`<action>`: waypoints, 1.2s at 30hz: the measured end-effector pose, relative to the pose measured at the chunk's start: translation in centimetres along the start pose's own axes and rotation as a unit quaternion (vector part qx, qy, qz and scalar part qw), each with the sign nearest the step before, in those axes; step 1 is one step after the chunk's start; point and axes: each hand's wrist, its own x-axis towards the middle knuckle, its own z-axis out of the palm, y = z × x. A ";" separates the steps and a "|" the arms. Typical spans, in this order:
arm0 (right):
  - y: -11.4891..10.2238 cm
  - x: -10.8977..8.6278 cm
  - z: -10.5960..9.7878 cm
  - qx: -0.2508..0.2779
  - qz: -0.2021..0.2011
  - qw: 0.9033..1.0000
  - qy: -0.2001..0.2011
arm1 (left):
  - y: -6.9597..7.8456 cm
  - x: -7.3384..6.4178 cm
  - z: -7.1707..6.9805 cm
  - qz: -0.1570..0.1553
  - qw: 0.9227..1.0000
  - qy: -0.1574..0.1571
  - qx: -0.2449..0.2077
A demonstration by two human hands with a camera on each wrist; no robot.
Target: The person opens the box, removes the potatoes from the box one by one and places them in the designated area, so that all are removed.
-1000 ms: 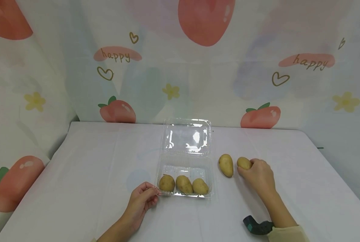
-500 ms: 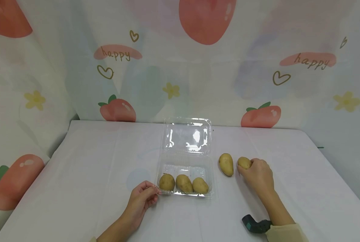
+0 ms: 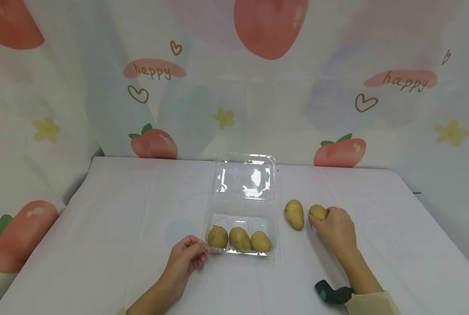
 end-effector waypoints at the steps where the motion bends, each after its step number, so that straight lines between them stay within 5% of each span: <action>1: 0.0 0.0 0.0 0.000 0.002 1.000 -0.003 | 0.0 0.0 0.0 -0.001 1.000 0.000 0.000; 26: -0.2 -0.2 -1.6 0.003 0.016 1.000 -0.022 | -0.1 0.0 0.0 -0.007 1.000 0.000 0.002; 36: -2.5 -0.2 -2.4 0.027 0.002 0.999 -0.030 | -0.1 0.0 -0.1 -0.003 1.000 -0.001 0.005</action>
